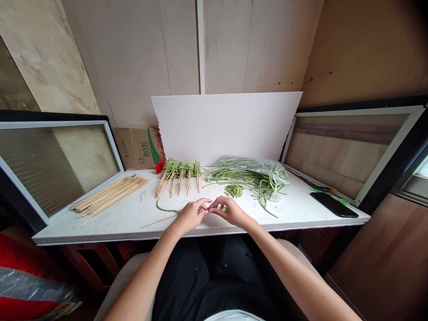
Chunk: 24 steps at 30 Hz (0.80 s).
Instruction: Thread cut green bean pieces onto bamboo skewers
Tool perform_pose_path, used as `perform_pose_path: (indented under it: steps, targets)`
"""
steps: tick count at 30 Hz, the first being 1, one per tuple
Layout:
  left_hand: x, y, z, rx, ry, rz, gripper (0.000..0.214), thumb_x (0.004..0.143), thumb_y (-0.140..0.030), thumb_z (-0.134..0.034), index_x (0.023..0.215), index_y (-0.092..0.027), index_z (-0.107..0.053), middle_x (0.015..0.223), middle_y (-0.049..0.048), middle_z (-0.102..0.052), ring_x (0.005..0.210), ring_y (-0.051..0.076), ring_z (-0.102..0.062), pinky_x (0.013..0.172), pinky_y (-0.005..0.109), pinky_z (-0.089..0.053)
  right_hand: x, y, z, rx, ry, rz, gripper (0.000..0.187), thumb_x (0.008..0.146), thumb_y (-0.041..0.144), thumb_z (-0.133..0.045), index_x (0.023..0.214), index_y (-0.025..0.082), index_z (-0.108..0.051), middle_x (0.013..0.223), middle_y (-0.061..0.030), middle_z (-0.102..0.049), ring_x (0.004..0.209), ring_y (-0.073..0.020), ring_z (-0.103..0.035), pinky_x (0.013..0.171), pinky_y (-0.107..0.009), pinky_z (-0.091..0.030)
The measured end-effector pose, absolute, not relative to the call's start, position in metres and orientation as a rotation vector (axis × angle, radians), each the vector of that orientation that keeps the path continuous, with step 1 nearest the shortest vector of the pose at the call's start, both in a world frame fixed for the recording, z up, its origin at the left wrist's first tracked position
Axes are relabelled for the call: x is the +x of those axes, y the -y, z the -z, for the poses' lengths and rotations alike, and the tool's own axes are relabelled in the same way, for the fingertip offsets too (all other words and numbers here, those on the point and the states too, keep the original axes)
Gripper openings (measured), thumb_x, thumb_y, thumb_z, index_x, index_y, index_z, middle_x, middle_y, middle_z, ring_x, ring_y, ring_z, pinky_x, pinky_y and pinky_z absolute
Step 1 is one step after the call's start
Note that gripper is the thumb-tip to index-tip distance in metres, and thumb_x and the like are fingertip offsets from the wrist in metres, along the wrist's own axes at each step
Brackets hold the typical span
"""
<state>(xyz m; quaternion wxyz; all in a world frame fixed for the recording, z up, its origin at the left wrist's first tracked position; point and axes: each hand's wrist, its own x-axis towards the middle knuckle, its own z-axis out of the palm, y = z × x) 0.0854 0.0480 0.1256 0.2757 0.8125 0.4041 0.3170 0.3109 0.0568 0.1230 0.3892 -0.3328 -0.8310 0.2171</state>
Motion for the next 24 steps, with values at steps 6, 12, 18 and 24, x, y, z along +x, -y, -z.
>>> perform_pose_path:
  steps: [6, 12, 18, 24]
  targets:
    - [0.082, -0.05, -0.127, 2.176, -1.157, -0.901, 0.031, 0.094, -0.034, -0.064, 0.123, -0.026, -0.072, 0.099, 0.0052, -0.079, 0.09, 0.021, -0.073, 0.084, 0.031, -0.054, 0.317, -0.062, -0.126, -0.877, 2.05, -0.512, 0.025, 0.098, 0.045, -0.068, 0.095, 0.023, -0.079, 0.096, -0.0069, -0.079, 0.088, -0.0205, -0.068, 0.075, -0.032, -0.051]
    - [0.081, -0.049, -0.13, 2.187, -1.177, -0.905, 0.023, 0.095, -0.036, -0.063, 0.104, -0.023, -0.078, 0.104, 0.0066, -0.08, 0.093, 0.022, -0.072, 0.087, 0.032, -0.054, 0.317, -0.06, -0.127, -0.865, 2.049, -0.499, 0.025, 0.096, 0.047, -0.072, 0.095, 0.023, -0.078, 0.094, -0.0063, -0.078, 0.09, -0.0207, -0.067, 0.074, -0.031, -0.05]
    - [0.083, -0.047, -0.131, 2.224, -1.153, -0.879, 0.02, 0.095, -0.034, -0.061, 0.097, -0.023, -0.078, 0.091, 0.0042, -0.079, 0.083, 0.021, -0.071, 0.083, 0.031, -0.052, 0.31, -0.056, -0.124, -0.844, 2.096, -0.477, 0.026, 0.094, 0.049, -0.074, 0.097, 0.024, -0.078, 0.091, -0.0063, -0.076, 0.088, -0.0213, -0.066, 0.075, -0.032, -0.049]
    - [0.084, -0.047, -0.131, 2.203, -1.155, -0.865, 0.02, 0.093, -0.035, -0.063, 0.093, -0.022, -0.078, 0.089, 0.0036, -0.078, 0.082, 0.02, -0.068, 0.082, 0.031, -0.05, 0.309, -0.057, -0.122, -0.874, 2.105, -0.463, 0.007, 0.095, 0.029, -0.073, 0.094, 0.023, -0.077, 0.089, -0.0051, -0.076, 0.088, -0.0214, -0.064, 0.078, -0.032, -0.047]
